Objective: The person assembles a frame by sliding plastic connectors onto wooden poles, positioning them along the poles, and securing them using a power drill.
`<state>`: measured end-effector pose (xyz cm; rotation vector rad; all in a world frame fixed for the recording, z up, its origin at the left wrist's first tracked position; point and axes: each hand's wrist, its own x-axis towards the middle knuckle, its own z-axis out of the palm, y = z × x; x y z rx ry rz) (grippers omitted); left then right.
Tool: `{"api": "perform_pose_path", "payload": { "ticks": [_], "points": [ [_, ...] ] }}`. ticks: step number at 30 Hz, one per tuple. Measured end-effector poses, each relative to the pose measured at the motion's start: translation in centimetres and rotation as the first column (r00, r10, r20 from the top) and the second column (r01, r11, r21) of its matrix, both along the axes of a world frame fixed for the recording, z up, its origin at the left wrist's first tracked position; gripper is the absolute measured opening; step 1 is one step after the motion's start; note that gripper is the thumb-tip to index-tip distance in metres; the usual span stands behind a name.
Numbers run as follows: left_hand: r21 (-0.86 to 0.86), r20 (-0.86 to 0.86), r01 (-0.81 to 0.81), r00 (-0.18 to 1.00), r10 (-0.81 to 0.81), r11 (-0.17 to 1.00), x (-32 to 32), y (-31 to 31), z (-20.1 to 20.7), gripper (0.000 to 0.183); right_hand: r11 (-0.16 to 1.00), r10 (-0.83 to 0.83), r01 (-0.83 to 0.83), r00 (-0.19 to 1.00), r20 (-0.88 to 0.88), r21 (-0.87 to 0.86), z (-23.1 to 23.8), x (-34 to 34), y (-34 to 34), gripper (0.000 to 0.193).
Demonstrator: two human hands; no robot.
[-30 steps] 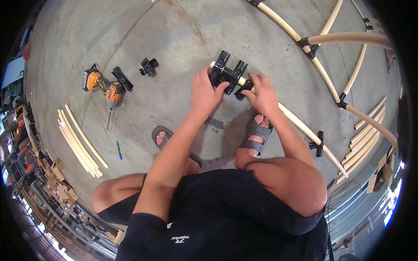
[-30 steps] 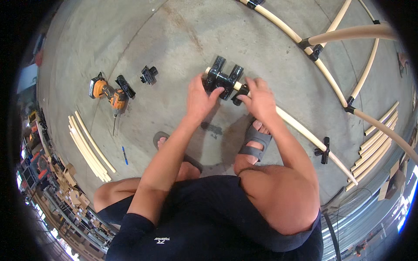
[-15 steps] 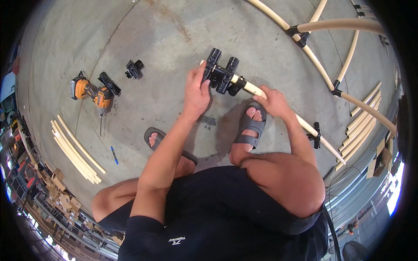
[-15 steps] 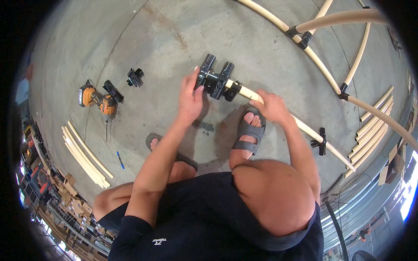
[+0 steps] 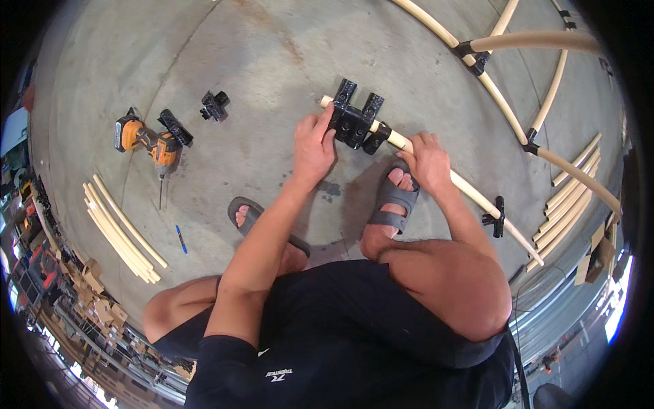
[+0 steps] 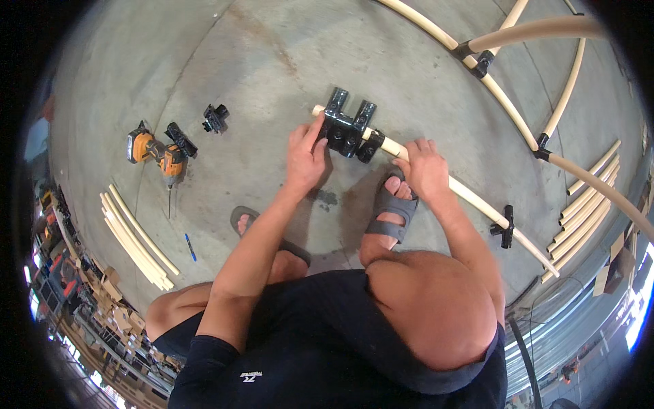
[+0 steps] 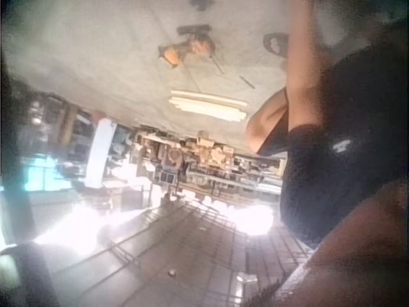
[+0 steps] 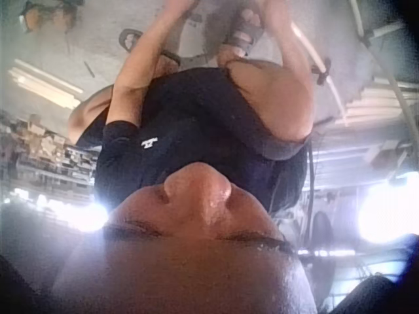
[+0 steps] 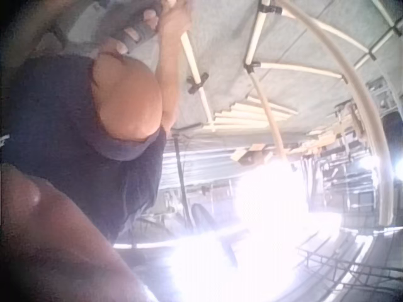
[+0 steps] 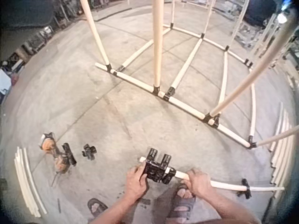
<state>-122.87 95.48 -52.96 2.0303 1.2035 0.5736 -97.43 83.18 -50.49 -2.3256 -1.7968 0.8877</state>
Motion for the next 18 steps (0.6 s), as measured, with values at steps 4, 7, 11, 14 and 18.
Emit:
{"api": "perform_pose_path", "payload": {
  "ticks": [4,7,11,14,18],
  "points": [
    [0.081,-0.065,-0.072,0.995,0.077,0.994,-2.5,2.9,1.2,0.044,0.939,-0.01,0.012,1.0,-0.007,0.343,0.7,-3.0,2.4,0.051],
    [0.306,-0.07,-0.395,0.898,0.435,0.866,-6.9,6.6,0.1,0.034,0.952,-0.077,0.091,0.995,-0.058,0.292,-0.8,-4.1,2.7,0.053],
    [0.349,-0.167,-0.727,0.572,0.803,0.591,-12.7,11.2,0.5,0.054,0.955,-0.056,0.068,0.997,-0.05,0.288,-1.7,-4.4,3.0,0.054],
    [0.211,-0.467,-0.631,0.606,0.644,0.747,-13.2,12.8,1.5,0.079,0.956,-0.062,0.071,0.997,-0.04,0.285,-1.9,-4.4,3.0,0.055],
    [0.156,-0.502,-0.538,0.679,0.536,0.828,-14.3,13.7,0.8,0.064,0.962,-0.046,0.06,0.997,-0.058,0.268,-1.7,-4.2,3.0,0.055]
  ]
}}
